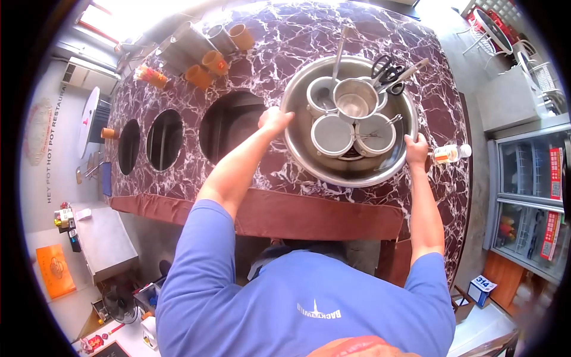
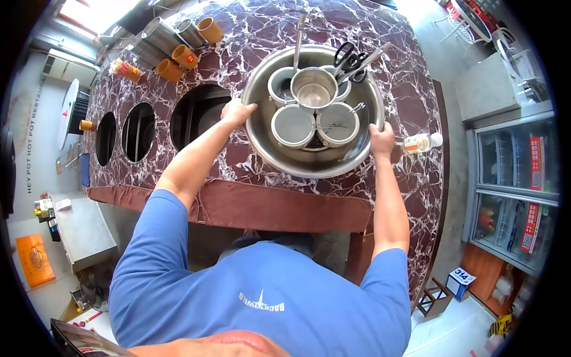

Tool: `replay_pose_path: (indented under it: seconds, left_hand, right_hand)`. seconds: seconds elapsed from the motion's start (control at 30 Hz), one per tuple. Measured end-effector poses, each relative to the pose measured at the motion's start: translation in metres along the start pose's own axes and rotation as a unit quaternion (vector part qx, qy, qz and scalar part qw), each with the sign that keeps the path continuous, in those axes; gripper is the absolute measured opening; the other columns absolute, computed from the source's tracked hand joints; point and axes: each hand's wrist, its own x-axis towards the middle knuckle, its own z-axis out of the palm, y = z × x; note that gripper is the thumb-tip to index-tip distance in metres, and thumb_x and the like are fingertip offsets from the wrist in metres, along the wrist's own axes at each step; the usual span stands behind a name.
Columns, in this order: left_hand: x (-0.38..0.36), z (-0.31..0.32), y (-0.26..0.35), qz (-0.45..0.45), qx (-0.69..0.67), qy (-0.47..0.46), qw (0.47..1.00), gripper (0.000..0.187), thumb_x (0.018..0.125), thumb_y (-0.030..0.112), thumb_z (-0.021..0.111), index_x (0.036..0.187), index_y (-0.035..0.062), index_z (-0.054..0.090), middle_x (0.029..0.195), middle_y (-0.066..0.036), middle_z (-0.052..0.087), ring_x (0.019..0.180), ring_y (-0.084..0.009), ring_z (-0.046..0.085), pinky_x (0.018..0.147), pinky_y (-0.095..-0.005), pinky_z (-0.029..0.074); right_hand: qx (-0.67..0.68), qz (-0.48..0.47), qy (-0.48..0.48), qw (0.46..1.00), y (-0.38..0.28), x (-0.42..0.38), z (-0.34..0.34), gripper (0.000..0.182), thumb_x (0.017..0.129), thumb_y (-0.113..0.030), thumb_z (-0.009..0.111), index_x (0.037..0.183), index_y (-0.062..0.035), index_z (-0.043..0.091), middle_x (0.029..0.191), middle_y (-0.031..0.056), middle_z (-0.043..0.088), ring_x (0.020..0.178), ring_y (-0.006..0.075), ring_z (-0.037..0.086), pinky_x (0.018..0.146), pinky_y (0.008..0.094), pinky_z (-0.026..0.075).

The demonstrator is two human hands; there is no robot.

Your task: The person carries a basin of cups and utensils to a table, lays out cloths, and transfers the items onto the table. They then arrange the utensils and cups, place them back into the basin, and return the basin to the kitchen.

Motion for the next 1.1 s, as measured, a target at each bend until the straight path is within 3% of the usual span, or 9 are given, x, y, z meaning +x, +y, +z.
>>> replay_pose_path:
  seconds: [0.13, 0.17, 0.37, 0.5, 0.57, 0.7, 0.93, 1.0, 1.1]
  left_hand:
    - [0.019, 0.017, 0.011, -0.028, 0.024, -0.014, 0.999, 0.057, 0.081, 0.050, 0.066, 0.117, 0.0062, 0.063, 0.116, -0.016, 0.066, 0.110, -0.0301, 0.063, 0.093, -0.0404, 0.049]
    - [0.001, 0.018, 0.003, -0.023, 0.036, -0.030, 0.999, 0.057, 0.081, 0.050, 0.065, 0.117, 0.0066, 0.063, 0.116, -0.016, 0.066, 0.109, -0.0306, 0.063, 0.093, -0.0407, 0.050]
    - [0.007, 0.030, 0.010, -0.036, 0.053, -0.044, 0.997, 0.058, 0.081, 0.052, 0.062, 0.117, 0.0068, 0.064, 0.116, -0.017, 0.066, 0.108, -0.0319, 0.063, 0.093, -0.0411, 0.050]
    - [0.000, 0.026, -0.001, -0.009, 0.078, -0.056, 0.995, 0.056, 0.080, 0.052, 0.061, 0.113, 0.0067, 0.066, 0.112, -0.016, 0.067, 0.106, -0.0312, 0.064, 0.092, -0.0405, 0.050]
    - [0.000, 0.016, 0.006, 0.009, 0.105, -0.071, 0.992, 0.056, 0.080, 0.053, 0.061, 0.108, 0.0060, 0.069, 0.110, -0.015, 0.069, 0.104, -0.0300, 0.065, 0.091, -0.0385, 0.050]
    - [-0.008, 0.006, 0.018, -0.012, 0.164, -0.092, 0.982, 0.059, 0.081, 0.056, 0.061, 0.109, 0.0052, 0.069, 0.111, -0.014, 0.069, 0.105, -0.0274, 0.065, 0.090, -0.0372, 0.051]
    - [-0.025, -0.016, 0.027, -0.009, 0.120, -0.082, 0.989, 0.055, 0.079, 0.055, 0.062, 0.102, 0.0058, 0.071, 0.099, -0.014, 0.071, 0.094, -0.0287, 0.068, 0.081, -0.0402, 0.054]
    - [-0.026, -0.013, 0.016, 0.008, 0.046, -0.055, 0.997, 0.051, 0.075, 0.053, 0.062, 0.100, 0.0097, 0.072, 0.099, -0.015, 0.070, 0.094, -0.0297, 0.068, 0.082, -0.0414, 0.053]
    - [-0.031, -0.006, 0.011, -0.020, -0.023, -0.013, 0.999, 0.048, 0.073, 0.053, 0.062, 0.097, 0.0124, 0.073, 0.099, -0.015, 0.070, 0.094, -0.0299, 0.067, 0.083, -0.0411, 0.052]
  right_hand:
    - [-0.070, 0.015, -0.029, 0.997, -0.006, 0.025, 0.010, 0.036, 0.079, -0.030, 0.068, 0.100, -0.0007, 0.065, 0.091, 0.0196, 0.070, 0.085, 0.0354, 0.068, 0.076, 0.0416, 0.051]
    - [-0.059, 0.023, -0.041, 0.997, -0.011, -0.001, -0.007, 0.038, 0.079, -0.032, 0.069, 0.101, -0.0008, 0.065, 0.093, 0.0200, 0.070, 0.087, 0.0357, 0.068, 0.077, 0.0422, 0.051]
    - [-0.151, 0.040, -0.070, 0.985, 0.008, 0.021, 0.004, 0.049, 0.079, -0.039, 0.072, 0.108, -0.0006, 0.062, 0.096, 0.0236, 0.069, 0.092, 0.0414, 0.066, 0.081, 0.0461, 0.051]
    - [-0.205, 0.037, -0.102, 0.973, -0.008, 0.015, -0.010, 0.048, 0.080, -0.044, 0.068, 0.101, -0.0015, 0.062, 0.095, 0.0241, 0.069, 0.090, 0.0424, 0.066, 0.080, 0.0484, 0.051]
    - [-0.352, 0.004, -0.175, 0.920, -0.033, 0.024, -0.025, 0.050, 0.082, -0.050, 0.064, 0.097, -0.0024, 0.062, 0.094, 0.0237, 0.069, 0.089, 0.0422, 0.066, 0.078, 0.0499, 0.052]
    - [-0.463, -0.042, -0.241, 0.852, -0.051, 0.034, -0.040, 0.059, 0.082, -0.060, 0.057, 0.097, -0.0036, 0.064, 0.095, 0.0220, 0.069, 0.089, 0.0396, 0.067, 0.079, 0.0491, 0.053]
    - [-0.391, -0.017, -0.233, 0.890, -0.040, 0.035, -0.039, 0.057, 0.082, -0.054, 0.060, 0.106, -0.0027, 0.061, 0.102, 0.0237, 0.066, 0.098, 0.0422, 0.063, 0.085, 0.0510, 0.049]
    - [-0.342, -0.011, -0.207, 0.916, -0.032, 0.035, -0.037, 0.050, 0.079, -0.050, 0.066, 0.103, -0.0070, 0.063, 0.098, 0.0222, 0.067, 0.097, 0.0409, 0.063, 0.083, 0.0498, 0.049]
    - [-0.248, 0.034, -0.163, 0.954, -0.027, 0.031, -0.036, 0.043, 0.076, -0.042, 0.072, 0.097, -0.0056, 0.065, 0.092, 0.0200, 0.069, 0.090, 0.0383, 0.066, 0.076, 0.0454, 0.051]
